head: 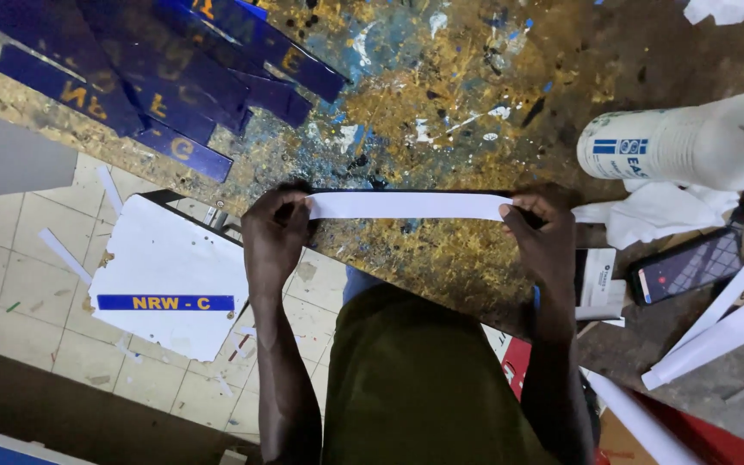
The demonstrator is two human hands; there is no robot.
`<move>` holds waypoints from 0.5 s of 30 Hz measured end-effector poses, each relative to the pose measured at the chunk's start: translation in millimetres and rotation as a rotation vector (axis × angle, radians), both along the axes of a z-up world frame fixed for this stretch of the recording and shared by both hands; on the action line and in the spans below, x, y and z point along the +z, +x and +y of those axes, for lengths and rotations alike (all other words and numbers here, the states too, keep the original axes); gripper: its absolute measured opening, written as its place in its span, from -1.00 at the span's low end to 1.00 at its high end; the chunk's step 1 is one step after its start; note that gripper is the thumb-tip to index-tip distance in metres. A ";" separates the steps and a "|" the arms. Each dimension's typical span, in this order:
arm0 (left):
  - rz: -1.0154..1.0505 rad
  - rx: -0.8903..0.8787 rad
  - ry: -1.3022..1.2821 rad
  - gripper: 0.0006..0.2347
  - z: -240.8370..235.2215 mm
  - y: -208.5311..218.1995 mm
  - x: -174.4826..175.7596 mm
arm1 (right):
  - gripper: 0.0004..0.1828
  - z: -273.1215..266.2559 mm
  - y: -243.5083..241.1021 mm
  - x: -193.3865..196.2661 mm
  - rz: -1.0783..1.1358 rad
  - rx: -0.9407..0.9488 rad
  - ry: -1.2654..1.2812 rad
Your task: Applying a white vinyl strip to a blue acrylic sign component using a wet application method.
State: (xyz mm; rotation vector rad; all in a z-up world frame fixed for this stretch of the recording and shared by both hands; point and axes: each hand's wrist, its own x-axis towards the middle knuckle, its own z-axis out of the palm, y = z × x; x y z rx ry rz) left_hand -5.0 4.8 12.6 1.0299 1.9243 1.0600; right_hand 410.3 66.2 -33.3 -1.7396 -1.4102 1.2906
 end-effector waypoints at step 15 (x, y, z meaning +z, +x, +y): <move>0.032 0.038 0.011 -0.95 0.9 4.8 -6.8 | -0.65 4.2 0.8 5.1 0.023 0.039 0.010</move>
